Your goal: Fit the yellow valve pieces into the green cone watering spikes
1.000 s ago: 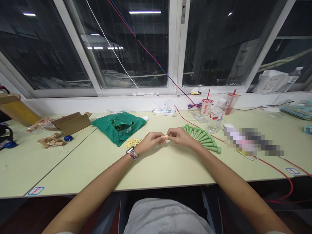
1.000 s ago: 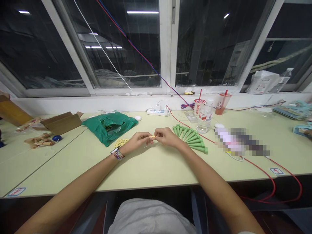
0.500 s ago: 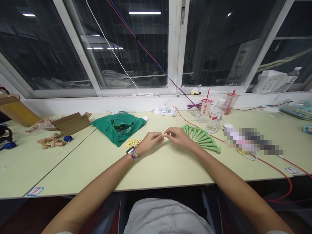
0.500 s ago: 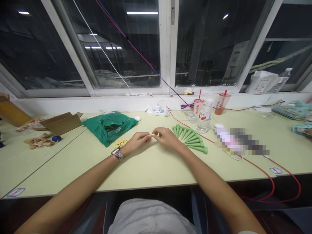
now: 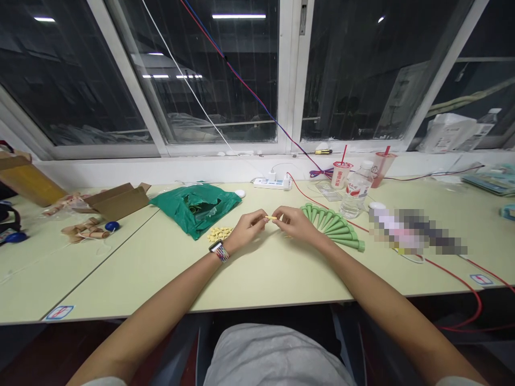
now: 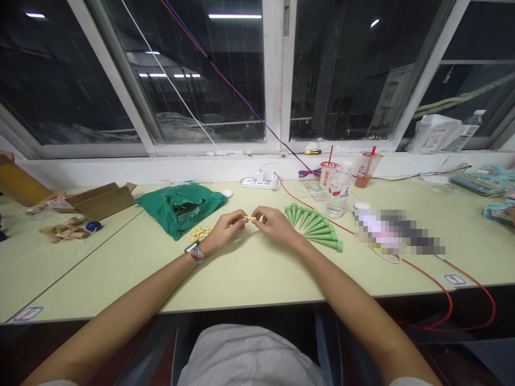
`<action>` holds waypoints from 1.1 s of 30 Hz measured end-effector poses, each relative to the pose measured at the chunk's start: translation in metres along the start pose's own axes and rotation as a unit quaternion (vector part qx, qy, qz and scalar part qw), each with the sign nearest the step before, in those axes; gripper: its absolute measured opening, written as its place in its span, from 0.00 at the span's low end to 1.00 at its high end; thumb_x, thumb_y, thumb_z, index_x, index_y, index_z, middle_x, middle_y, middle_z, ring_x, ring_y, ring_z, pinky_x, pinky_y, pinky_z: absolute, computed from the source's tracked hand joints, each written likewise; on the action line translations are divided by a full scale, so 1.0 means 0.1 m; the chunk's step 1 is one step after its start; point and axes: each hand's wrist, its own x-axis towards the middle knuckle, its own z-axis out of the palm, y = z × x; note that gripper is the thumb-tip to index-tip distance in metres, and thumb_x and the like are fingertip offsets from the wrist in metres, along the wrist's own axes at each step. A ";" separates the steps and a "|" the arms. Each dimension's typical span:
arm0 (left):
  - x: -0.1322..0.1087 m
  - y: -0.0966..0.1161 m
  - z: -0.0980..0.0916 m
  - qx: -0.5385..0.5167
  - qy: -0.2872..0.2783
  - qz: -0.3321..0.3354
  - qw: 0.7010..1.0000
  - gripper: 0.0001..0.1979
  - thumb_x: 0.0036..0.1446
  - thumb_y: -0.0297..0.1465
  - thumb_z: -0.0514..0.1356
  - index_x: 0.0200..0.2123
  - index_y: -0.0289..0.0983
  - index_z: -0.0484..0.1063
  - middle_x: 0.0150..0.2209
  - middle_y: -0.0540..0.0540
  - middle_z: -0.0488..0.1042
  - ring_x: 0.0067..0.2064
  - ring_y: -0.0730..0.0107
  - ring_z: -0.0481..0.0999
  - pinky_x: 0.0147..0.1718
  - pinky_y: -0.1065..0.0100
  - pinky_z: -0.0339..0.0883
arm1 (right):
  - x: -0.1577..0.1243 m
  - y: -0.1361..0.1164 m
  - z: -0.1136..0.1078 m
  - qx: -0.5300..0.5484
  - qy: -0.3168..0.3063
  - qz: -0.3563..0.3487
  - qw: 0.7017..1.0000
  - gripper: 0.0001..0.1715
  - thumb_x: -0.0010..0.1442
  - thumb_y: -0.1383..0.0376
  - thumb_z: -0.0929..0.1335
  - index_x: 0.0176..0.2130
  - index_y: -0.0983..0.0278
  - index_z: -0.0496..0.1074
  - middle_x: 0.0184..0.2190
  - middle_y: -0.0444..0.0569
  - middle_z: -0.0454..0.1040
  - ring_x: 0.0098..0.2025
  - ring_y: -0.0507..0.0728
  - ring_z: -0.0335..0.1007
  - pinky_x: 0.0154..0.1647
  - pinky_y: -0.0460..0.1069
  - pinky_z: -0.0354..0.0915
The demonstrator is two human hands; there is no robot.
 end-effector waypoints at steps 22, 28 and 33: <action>0.00 -0.02 0.00 0.022 0.043 -0.025 0.999 0.23 0.74 0.46 0.52 0.29 0.38 0.68 0.24 0.52 0.68 0.28 0.70 0.65 0.32 0.66 0.59 | -0.01 0.01 0.01 -0.046 -0.011 0.001 0.999 0.04 0.68 0.64 0.69 0.43 0.62 0.74 0.40 0.47 0.79 0.32 0.52 0.72 0.36 0.47 0.64; 0.09 -0.17 -0.13 -0.010 0.113 -0.020 0.993 0.14 0.69 0.43 0.59 0.42 0.38 0.74 0.33 0.48 0.76 0.34 0.67 0.76 0.35 0.67 0.68 | 0.01 0.02 -0.05 -0.097 0.007 0.057 0.994 0.04 0.65 0.66 0.69 0.42 0.63 0.76 0.38 0.46 0.79 0.32 0.52 0.72 0.36 0.47 0.62; 0.14 -0.44 -0.31 0.094 0.153 -0.020 0.984 0.12 0.64 0.38 0.60 0.40 0.37 0.79 0.42 0.42 0.80 0.42 0.62 0.80 0.41 0.65 0.71 | 0.02 0.08 -0.14 -0.180 -0.077 0.109 0.975 0.06 0.59 0.66 0.72 0.37 0.62 0.82 0.36 0.48 0.78 0.35 0.55 0.71 0.37 0.48 0.59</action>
